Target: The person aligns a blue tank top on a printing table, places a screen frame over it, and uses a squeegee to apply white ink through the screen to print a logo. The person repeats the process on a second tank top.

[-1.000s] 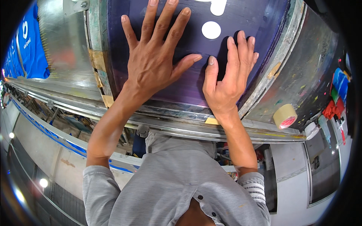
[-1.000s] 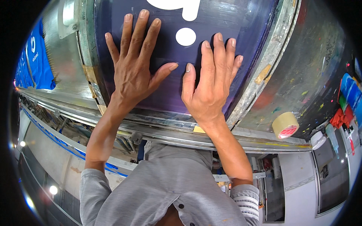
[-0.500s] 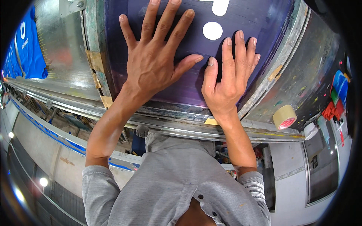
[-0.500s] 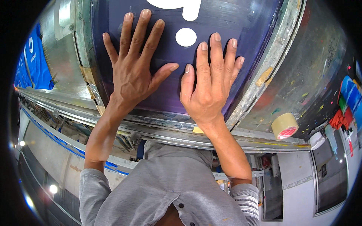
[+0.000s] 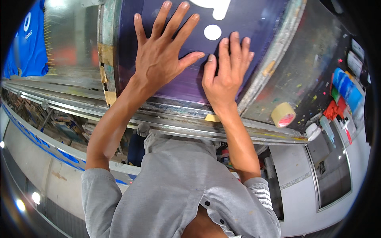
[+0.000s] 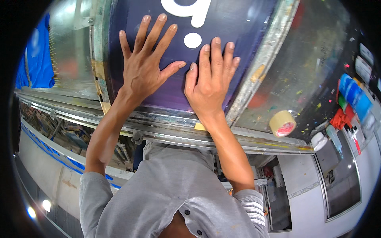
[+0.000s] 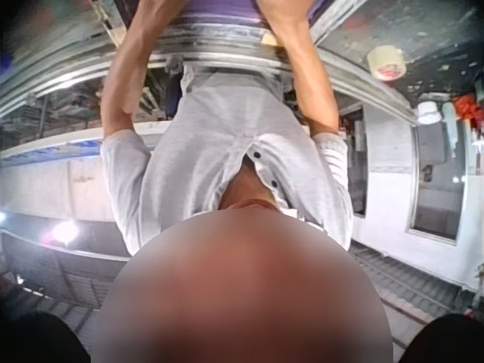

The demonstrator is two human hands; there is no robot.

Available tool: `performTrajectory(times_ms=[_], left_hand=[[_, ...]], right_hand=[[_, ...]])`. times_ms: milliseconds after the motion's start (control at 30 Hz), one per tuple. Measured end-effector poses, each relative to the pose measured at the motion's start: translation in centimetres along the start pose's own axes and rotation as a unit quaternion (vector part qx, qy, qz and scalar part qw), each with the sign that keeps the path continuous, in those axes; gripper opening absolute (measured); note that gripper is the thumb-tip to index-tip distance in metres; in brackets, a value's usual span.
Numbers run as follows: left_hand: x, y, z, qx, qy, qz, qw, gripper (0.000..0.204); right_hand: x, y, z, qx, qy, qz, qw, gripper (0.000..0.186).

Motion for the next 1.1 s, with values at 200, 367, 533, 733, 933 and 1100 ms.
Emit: performTrajectory(times_ms=[200, 367, 533, 733, 933, 1100], left_hand=[[-2.5, 0.2, 0.5, 0.012, 0.073, 0.007, 0.997, 0.076], [-3.8, 1.1, 1.7, 0.036, 0.058, -0.003, 0.998, 0.072], [-4.0, 2.9, 0.2, 0.003, -0.05, -0.019, 0.999, 0.06], [-9.4, 3.2, 0.8, -0.054, -0.149, 0.109, 0.981, 0.058], [-11.6, -1.4, 21.4, -0.007, -0.254, 0.149, 0.956, 0.046], [-8.8, -10.4, 46.4, 0.112, -0.352, -0.03, 0.929, 0.036]], right_hand=[[-1.6, 1.6, -1.7, 0.004, -0.021, -0.056, 0.998, 0.049], [-6.4, 0.3, -1.9, 0.021, 0.127, -0.013, 0.992, 0.041], [-13.2, -5.8, -3.6, -0.004, 0.201, -0.031, 0.979, 0.031], [-21.7, -20.2, 1.3, 0.084, 0.227, 0.037, 0.969, 0.028], [-29.7, -40.8, 12.3, 0.217, 0.206, 0.266, 0.916, 0.021], [-36.9, -51.1, 17.9, 0.253, 0.205, 0.32, 0.89, 0.021]])
Point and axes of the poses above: each hand's wrist, its own y-axis towards the middle knuckle, its own x-axis out of the palm, z = x × y, the point moved 10 cm from there along y, towards the middle knuckle, and after that the axes turned 14 degrees about y, right-handed, at the moved point
